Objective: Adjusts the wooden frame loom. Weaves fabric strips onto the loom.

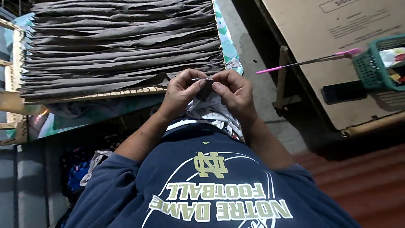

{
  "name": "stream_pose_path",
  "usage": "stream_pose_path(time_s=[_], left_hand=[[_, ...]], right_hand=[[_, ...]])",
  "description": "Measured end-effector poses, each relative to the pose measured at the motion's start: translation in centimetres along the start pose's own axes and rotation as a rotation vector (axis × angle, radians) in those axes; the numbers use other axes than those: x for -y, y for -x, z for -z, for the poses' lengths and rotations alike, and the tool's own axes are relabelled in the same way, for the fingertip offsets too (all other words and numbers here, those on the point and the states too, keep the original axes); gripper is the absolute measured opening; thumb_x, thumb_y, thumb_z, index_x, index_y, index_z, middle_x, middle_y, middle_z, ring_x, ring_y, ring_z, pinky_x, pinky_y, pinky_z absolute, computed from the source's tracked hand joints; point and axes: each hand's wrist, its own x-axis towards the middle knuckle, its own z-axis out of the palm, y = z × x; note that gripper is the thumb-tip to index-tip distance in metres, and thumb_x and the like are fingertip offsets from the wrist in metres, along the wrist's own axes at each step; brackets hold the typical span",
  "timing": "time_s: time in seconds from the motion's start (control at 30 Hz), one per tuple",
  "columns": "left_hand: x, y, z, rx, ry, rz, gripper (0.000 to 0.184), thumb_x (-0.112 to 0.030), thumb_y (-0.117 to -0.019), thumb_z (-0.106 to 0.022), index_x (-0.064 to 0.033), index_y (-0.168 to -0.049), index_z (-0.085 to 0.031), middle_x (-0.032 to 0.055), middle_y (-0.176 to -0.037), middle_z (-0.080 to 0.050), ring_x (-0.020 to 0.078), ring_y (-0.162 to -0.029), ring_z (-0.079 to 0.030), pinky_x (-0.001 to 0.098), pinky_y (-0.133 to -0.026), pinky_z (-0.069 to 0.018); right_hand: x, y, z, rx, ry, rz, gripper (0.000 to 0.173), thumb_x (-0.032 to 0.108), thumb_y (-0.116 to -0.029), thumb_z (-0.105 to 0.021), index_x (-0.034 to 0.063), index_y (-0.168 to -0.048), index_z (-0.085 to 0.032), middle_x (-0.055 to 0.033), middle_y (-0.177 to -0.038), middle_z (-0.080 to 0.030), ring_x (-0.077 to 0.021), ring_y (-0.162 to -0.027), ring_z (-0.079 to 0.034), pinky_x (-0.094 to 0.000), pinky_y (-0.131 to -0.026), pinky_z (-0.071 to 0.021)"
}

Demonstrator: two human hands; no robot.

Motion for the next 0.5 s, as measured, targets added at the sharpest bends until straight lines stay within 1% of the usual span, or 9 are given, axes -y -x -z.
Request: stream_pose_path(time_s=[0.07, 0.13, 0.2, 0.3, 0.4, 0.43, 0.5], left_hand=[[0.00, -0.05, 0.03, -0.009, 0.040, 0.027, 0.011, -0.002, -0.0995, -0.058, -0.0046, -0.109, -0.063, -0.0010, -0.097, -0.070, 0.0059, -0.082, -0.067, 0.0250, -0.076, -0.0586], [0.00, -0.05, -0.02, -0.012, 0.050, 0.044, 0.011, -0.002, -0.0995, -0.058, -0.0049, -0.109, -0.064, -0.0011, -0.094, -0.071, 0.0054, -0.080, -0.067, 0.0244, -0.073, -0.0585], [0.02, -0.03, -0.03, -0.007, 0.050, 0.049, 0.012, -0.002, -0.0995, -0.057, -0.0045, -0.109, -0.064, -0.0011, -0.093, -0.071, 0.0053, -0.079, -0.067, 0.0240, -0.073, -0.0582], [0.09, -0.03, -0.10, -0.001, 0.053, 0.045, 0.012, -0.001, -0.0997, -0.056, -0.0039, -0.108, -0.064, -0.0013, -0.093, -0.070, 0.0050, -0.079, -0.067, 0.0238, -0.073, -0.0577], [0.18, -0.04, -0.07, 0.031, 0.022, 0.025, 0.012, -0.001, -0.0990, -0.058, -0.0029, -0.109, -0.064, -0.0006, -0.097, -0.070, 0.0060, -0.083, -0.067, 0.0253, -0.077, -0.0585], [0.19, -0.05, -0.06, 0.041, -0.005, 0.017, 0.013, -0.001, -0.0975, -0.060, -0.0019, -0.110, -0.063, 0.0000, -0.098, -0.070, 0.0063, -0.084, -0.067, 0.0254, -0.077, -0.0588], [0.10, -0.09, -0.17, 0.039, -0.071, 0.005, 0.015, -0.002, -0.0950, -0.065, -0.0006, -0.110, -0.064, 0.0003, -0.097, -0.070, 0.0054, -0.081, -0.067, 0.0237, -0.074, -0.0584]], right_hand=[[-0.08, 0.03, 0.11, 0.019, -0.018, -0.012, 0.019, 0.003, -0.0968, -0.056, -0.0058, -0.111, -0.065, 0.0008, -0.086, -0.063, 0.0018, -0.068, -0.052, -0.0152, -0.061, -0.0453], [-0.13, 0.06, 0.12, 0.023, -0.034, -0.019, 0.019, 0.003, -0.0959, -0.056, -0.0056, -0.111, -0.065, 0.0009, -0.088, -0.064, 0.0016, -0.070, -0.054, -0.0158, -0.063, -0.0475], [-0.07, 0.03, 0.01, 0.008, -0.035, -0.029, 0.015, 0.003, -0.0971, -0.058, -0.0045, -0.108, -0.065, 0.0011, -0.088, -0.065, 0.0020, -0.069, -0.055, -0.0152, -0.063, -0.0480], [0.10, -0.03, -0.11, -0.004, -0.029, -0.031, 0.007, 0.002, -0.0979, -0.059, -0.0006, -0.102, -0.064, 0.0034, -0.088, -0.065, 0.0038, -0.072, -0.058, -0.0132, -0.066, -0.0506], [0.05, -0.01, -0.14, -0.015, -0.027, -0.030, 0.005, 0.002, -0.0976, -0.060, 0.0001, -0.100, -0.064, 0.0039, -0.086, -0.063, 0.0043, -0.069, -0.055, -0.0125, -0.063, -0.0482], [0.01, -0.02, -0.14, -0.021, -0.023, -0.028, 0.005, 0.003, -0.0976, -0.060, 0.0000, -0.099, -0.064, 0.0037, -0.085, -0.063, 0.0042, -0.068, -0.054, -0.0124, -0.061, -0.0466], [0.00, -0.07, -0.15, -0.028, -0.016, -0.023, 0.004, 0.002, -0.0975, -0.060, -0.0001, -0.099, -0.064, 0.0035, -0.084, -0.063, 0.0041, -0.066, -0.053, -0.0123, -0.059, -0.0456]])
